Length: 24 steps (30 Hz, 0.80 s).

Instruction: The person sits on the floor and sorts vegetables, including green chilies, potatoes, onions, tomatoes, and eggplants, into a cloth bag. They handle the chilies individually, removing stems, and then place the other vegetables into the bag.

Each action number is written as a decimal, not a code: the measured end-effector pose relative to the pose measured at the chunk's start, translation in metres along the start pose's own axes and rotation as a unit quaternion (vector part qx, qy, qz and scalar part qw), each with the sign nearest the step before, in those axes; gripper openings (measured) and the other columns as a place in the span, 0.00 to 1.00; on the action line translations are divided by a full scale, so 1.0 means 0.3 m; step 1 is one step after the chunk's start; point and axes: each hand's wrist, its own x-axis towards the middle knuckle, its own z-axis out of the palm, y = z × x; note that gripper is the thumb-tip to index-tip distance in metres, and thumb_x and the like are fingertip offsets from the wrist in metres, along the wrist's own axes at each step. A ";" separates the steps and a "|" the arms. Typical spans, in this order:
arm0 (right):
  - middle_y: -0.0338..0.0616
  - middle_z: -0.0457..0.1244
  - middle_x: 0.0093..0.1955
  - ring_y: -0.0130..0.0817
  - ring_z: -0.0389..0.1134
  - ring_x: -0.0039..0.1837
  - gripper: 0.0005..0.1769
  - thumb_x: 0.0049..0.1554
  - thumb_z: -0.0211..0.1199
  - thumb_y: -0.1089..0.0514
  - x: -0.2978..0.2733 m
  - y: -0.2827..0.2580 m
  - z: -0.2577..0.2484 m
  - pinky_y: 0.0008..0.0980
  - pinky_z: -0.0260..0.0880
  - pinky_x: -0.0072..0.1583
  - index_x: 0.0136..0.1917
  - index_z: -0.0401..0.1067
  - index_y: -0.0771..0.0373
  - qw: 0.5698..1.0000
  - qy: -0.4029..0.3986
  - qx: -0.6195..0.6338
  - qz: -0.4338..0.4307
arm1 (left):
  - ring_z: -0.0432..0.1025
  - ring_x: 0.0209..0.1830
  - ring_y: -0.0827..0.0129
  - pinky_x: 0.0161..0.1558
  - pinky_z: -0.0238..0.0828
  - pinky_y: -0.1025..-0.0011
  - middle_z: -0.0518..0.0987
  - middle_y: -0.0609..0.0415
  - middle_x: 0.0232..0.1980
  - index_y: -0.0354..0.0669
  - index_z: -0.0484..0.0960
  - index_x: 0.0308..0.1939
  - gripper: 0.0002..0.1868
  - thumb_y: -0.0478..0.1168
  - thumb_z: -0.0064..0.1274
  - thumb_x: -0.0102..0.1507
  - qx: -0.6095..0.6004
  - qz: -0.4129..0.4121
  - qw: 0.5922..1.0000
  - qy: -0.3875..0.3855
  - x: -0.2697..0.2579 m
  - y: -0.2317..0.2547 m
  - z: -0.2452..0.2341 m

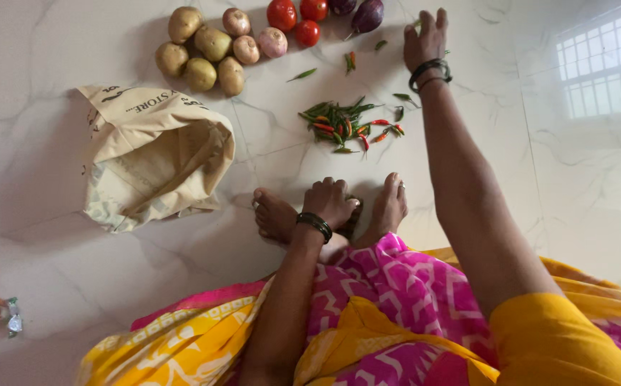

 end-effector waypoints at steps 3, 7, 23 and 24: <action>0.57 0.61 0.65 0.60 0.60 0.68 0.16 0.62 0.63 0.53 0.058 0.009 0.005 0.51 0.65 0.66 0.60 0.72 0.61 0.994 -0.100 -0.032 -0.037 | 0.74 0.51 0.44 0.53 0.72 0.48 0.79 0.40 0.50 0.41 0.81 0.46 0.22 0.55 0.56 0.59 -0.021 0.001 1.000 0.000 0.007 0.000 -0.009; 0.60 0.60 0.66 0.59 0.63 0.66 0.22 0.59 0.62 0.57 -0.175 -0.317 -0.013 0.47 0.67 0.65 0.64 0.70 0.69 0.991 -0.048 0.079 -0.098 | 0.76 0.48 0.45 0.50 0.74 0.49 0.80 0.40 0.48 0.41 0.81 0.46 0.17 0.49 0.54 0.61 -0.029 0.009 0.999 0.028 0.007 -0.006 0.001; 0.53 0.62 0.59 0.52 0.60 0.60 0.09 0.58 0.60 0.59 -0.119 0.111 -0.167 0.48 0.63 0.60 0.51 0.78 0.54 0.983 -0.037 -0.083 0.162 | 0.74 0.48 0.43 0.47 0.74 0.51 0.77 0.37 0.50 0.37 0.79 0.53 0.25 0.47 0.64 0.56 -0.085 0.027 0.984 0.155 0.004 -0.012 -0.029; 0.45 0.64 0.59 0.50 0.61 0.63 0.08 0.61 0.59 0.60 -0.139 0.083 -0.157 0.48 0.63 0.64 0.49 0.79 0.52 0.989 -0.068 -0.103 0.082 | 0.75 0.48 0.43 0.47 0.74 0.51 0.77 0.37 0.51 0.37 0.79 0.53 0.25 0.47 0.64 0.56 -0.082 0.030 0.984 0.152 0.008 -0.017 -0.024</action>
